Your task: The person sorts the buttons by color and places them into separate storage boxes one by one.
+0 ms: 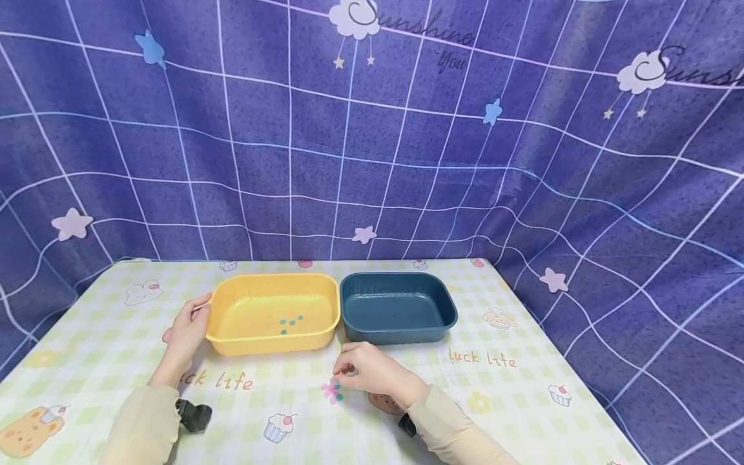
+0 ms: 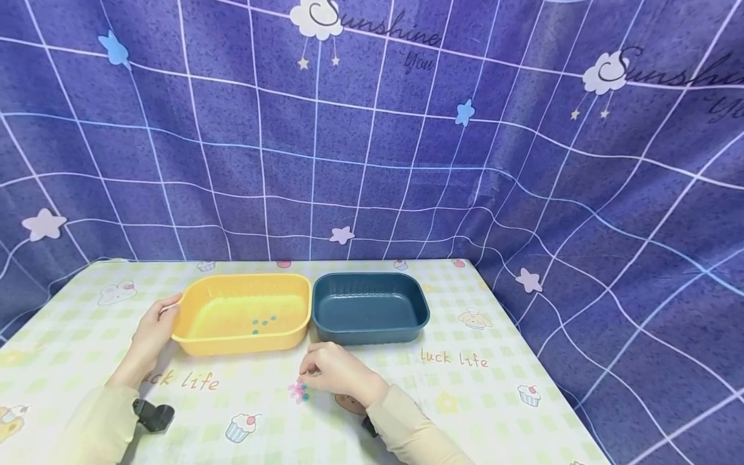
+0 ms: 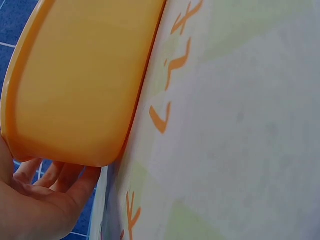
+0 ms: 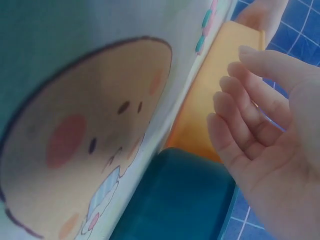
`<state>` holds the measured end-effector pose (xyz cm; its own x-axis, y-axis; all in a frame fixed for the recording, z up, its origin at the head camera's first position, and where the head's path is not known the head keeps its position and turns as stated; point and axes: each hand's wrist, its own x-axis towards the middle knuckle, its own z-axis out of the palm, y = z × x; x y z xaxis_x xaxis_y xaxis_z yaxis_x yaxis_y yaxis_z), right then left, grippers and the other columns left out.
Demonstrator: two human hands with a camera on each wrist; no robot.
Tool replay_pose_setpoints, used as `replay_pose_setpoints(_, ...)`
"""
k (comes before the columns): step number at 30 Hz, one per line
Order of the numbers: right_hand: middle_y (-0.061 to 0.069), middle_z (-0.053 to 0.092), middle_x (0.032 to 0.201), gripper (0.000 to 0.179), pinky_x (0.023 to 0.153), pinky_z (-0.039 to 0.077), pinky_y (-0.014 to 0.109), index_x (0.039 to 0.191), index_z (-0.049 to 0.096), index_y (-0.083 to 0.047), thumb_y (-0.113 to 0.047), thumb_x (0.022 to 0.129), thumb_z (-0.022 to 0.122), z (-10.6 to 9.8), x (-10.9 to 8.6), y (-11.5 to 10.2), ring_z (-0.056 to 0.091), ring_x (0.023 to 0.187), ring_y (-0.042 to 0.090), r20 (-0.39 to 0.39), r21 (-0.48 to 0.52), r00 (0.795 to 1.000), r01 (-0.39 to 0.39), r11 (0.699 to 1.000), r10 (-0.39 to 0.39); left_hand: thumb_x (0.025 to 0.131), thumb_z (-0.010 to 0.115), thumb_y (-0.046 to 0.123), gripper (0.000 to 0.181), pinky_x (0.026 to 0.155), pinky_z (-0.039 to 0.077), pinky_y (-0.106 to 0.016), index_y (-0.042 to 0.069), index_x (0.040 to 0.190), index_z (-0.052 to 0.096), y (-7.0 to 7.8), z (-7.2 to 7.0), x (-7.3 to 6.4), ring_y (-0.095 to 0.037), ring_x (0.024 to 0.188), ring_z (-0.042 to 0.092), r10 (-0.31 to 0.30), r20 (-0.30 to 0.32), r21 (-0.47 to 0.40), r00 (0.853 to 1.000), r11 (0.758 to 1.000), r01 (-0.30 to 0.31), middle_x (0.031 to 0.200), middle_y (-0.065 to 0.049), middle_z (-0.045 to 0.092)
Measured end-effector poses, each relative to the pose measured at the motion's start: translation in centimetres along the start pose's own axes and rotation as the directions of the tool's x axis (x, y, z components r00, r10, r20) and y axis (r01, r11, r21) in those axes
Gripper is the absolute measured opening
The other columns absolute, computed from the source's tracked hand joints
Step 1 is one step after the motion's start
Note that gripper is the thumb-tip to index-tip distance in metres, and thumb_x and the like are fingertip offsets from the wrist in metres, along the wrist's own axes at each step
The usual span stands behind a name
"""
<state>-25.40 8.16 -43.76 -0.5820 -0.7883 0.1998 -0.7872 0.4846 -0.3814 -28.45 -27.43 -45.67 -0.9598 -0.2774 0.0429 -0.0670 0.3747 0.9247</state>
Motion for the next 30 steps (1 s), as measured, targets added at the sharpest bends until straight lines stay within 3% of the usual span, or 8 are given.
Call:
replay_pose_setpoints(4, -0.003, 0.062, 0.081, 0.008, 0.066, 0.041, 0.004, 0.088, 0.073, -0.010, -0.014, 0.086, 0.066, -0.22, 0.04, 0.06, 0.054, 0.072, 0.002, 0.034, 0.001, 0.999, -0.002, 1.000, 0.002, 0.102, 0.024, 0.031, 0.052, 0.090, 0.050, -0.024, 0.006, 0.147, 0.023, 0.31, -0.15, 0.25, -0.037, 0.125, 0.044, 0.008, 0.007, 0.013, 1.000, 1.000, -0.008, 0.141, -0.028, 0.039)
replay_pose_setpoints(7, -0.004, 0.062, 0.079, 0.008, 0.064, 0.040, 0.003, 0.088, 0.074, -0.011, -0.014, 0.086, 0.067, -0.32, 0.11, 0.12, 0.054, 0.070, 0.003, 0.061, -0.005, 0.998, -0.003, 1.000, 0.004, 0.102, 0.025, 0.032, 0.052, 0.094, 0.049, -0.030, 0.006, 0.147, 0.023, 0.59, -0.22, 0.43, -0.037, 0.126, 0.043, 0.011, 0.010, 0.014, 1.000, 1.000, -0.011, 0.142, -0.027, 0.039)
replay_pose_setpoints(11, -0.007, 0.061, 0.078, 0.008, 0.064, 0.040, 0.002, 0.089, 0.075, -0.012, -0.014, 0.085, 0.068, -0.26, 0.16, 0.23, 0.054, 0.070, 0.000, 0.086, -0.027, 0.996, -0.015, 1.000, 0.018, 0.102, 0.025, 0.031, 0.052, 0.091, 0.049, -0.023, 0.006, 0.147, 0.024, 0.83, -0.23, 0.55, -0.035, 0.125, 0.043, 0.011, 0.011, 0.009, 1.000, 1.000, -0.012, 0.141, -0.027, 0.039)
replay_pose_setpoints(16, -0.007, 0.062, 0.078, 0.009, 0.066, 0.039, 0.001, 0.089, 0.075, -0.012, -0.012, 0.084, 0.068, -0.13, 0.17, 0.30, 0.051, 0.069, -0.004, 0.095, -0.054, 0.995, -0.028, 0.998, 0.033, 0.102, 0.026, 0.031, 0.052, 0.077, 0.046, -0.008, 0.006, 0.147, 0.024, 0.81, -0.26, 0.54, -0.034, 0.123, 0.044, 0.014, 0.010, -0.003, 1.000, 1.000, -0.014, 0.140, -0.027, 0.040)
replay_pose_setpoints(25, -0.007, 0.063, 0.078, 0.008, 0.066, 0.038, -0.001, 0.088, 0.075, -0.012, -0.011, 0.083, 0.069, 0.12, 0.01, 0.18, 0.051, 0.069, -0.006, 0.125, -0.094, 0.992, 0.010, 0.996, 0.002, 0.102, 0.027, 0.030, 0.051, 0.072, 0.043, -0.003, 0.005, 0.147, 0.025, 0.30, -0.19, 0.05, -0.027, 0.116, 0.048, -0.006, 0.014, -0.007, 1.000, 1.000, 0.006, 0.139, -0.027, 0.041)
replay_pose_setpoints(30, -0.007, 0.062, 0.077, 0.008, 0.066, 0.039, 0.000, 0.088, 0.075, -0.012, -0.012, 0.083, 0.070, 0.29, -0.01, 0.06, 0.049, 0.069, -0.008, 0.125, -0.094, 0.992, 0.002, 0.996, 0.009, 0.102, 0.025, 0.030, 0.051, 0.070, 0.041, -0.001, 0.005, 0.147, 0.024, 0.20, -0.09, -0.17, -0.032, 0.120, 0.046, -0.010, 0.015, -0.012, 1.000, 1.000, 0.010, 0.140, -0.028, 0.041)
